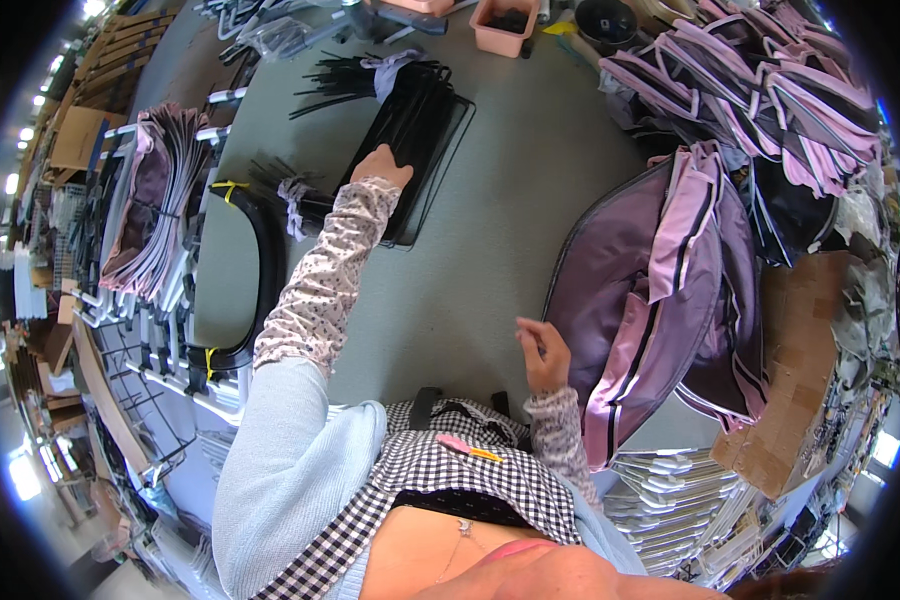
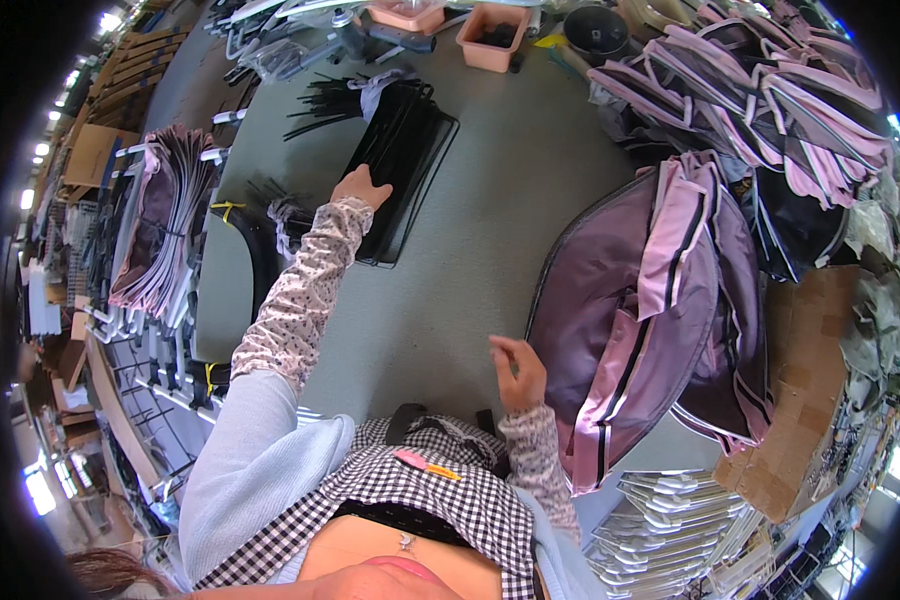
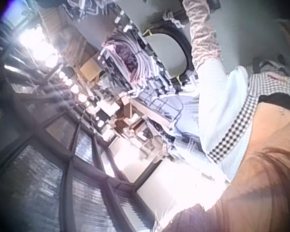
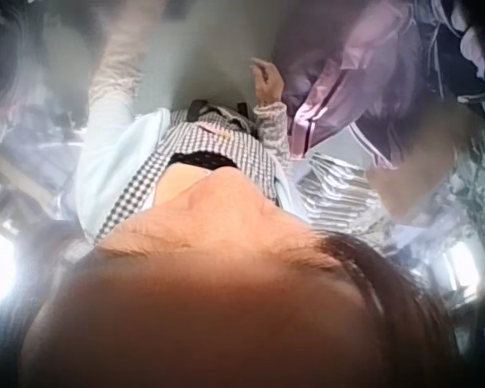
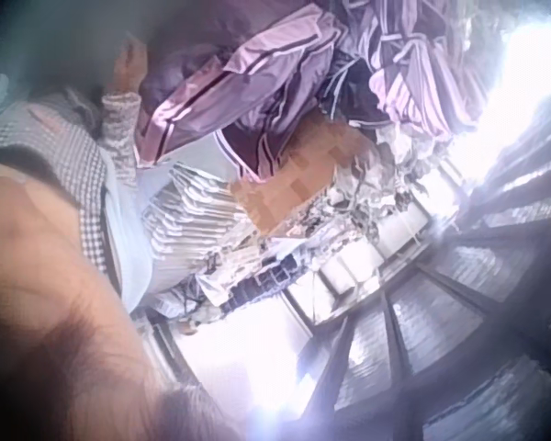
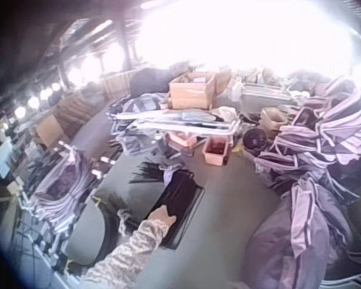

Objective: The person assembles pink fabric bags by inserting black plastic rods into the bag openings, then places the assembled bags on a pile. The person repeats this process multiple times.

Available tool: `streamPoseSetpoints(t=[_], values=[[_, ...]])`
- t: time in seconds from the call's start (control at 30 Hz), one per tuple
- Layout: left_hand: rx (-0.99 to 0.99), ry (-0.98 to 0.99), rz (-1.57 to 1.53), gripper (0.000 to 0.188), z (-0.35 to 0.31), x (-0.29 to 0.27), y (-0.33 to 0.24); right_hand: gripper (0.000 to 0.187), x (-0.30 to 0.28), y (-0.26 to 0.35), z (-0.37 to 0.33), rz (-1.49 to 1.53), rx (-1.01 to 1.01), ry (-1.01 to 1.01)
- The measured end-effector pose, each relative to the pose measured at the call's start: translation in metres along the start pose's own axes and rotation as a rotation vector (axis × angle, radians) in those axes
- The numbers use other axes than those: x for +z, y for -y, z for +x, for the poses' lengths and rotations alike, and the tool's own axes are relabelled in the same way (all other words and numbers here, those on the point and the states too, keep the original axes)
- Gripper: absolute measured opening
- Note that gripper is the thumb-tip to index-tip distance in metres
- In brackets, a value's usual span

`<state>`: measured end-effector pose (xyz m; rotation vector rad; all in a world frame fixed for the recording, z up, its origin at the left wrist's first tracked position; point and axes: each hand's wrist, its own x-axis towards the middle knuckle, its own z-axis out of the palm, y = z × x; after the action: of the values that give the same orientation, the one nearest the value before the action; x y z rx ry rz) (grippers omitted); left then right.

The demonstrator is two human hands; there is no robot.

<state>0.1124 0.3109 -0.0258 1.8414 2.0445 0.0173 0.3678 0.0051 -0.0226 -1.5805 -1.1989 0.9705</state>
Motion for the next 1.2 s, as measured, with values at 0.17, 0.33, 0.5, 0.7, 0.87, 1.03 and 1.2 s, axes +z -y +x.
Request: streamPoseSetpoints(t=[0.17, 0.33, 0.5, 0.7, 0.87, 1.03, 1.2], values=[[0.112, 0.024, -0.025, 0.047, -0.005, 0.010, -0.007, 0.044, 0.067, -0.027, 0.075, -0.208, -0.238, 0.311], [0.128, 0.496, -0.670, 0.029, -0.098, 0.000, -0.101, 0.064, 0.160, -0.102, 0.114, 0.222, -0.115, 0.287], [0.608, 0.372, -0.458, 0.031, -0.224, 0.016, -0.124, 0.076, 0.025, -0.053, 0.097, 1.495, 0.339, 0.377], [0.775, 0.504, -0.603, 0.031, -0.330, 0.057, -0.095, 0.092, -0.111, 0.003, 0.034, 1.790, -0.166, 0.412], [0.766, 0.505, -0.509, 0.029, -0.344, 0.089, -0.054, 0.046, -0.096, 0.044, -0.017, 1.025, -0.091, 0.577], [0.776, 0.714, -0.961, 0.062, -0.328, 0.040, -0.033, 0.018, -0.042, 0.098, -0.045, 0.617, -0.192, 0.706], [0.916, 0.987, -1.154, 0.071, -0.341, 0.007, -0.015, 0.016, -0.009, 0.057, -0.093, 0.523, -0.300, 0.769]])
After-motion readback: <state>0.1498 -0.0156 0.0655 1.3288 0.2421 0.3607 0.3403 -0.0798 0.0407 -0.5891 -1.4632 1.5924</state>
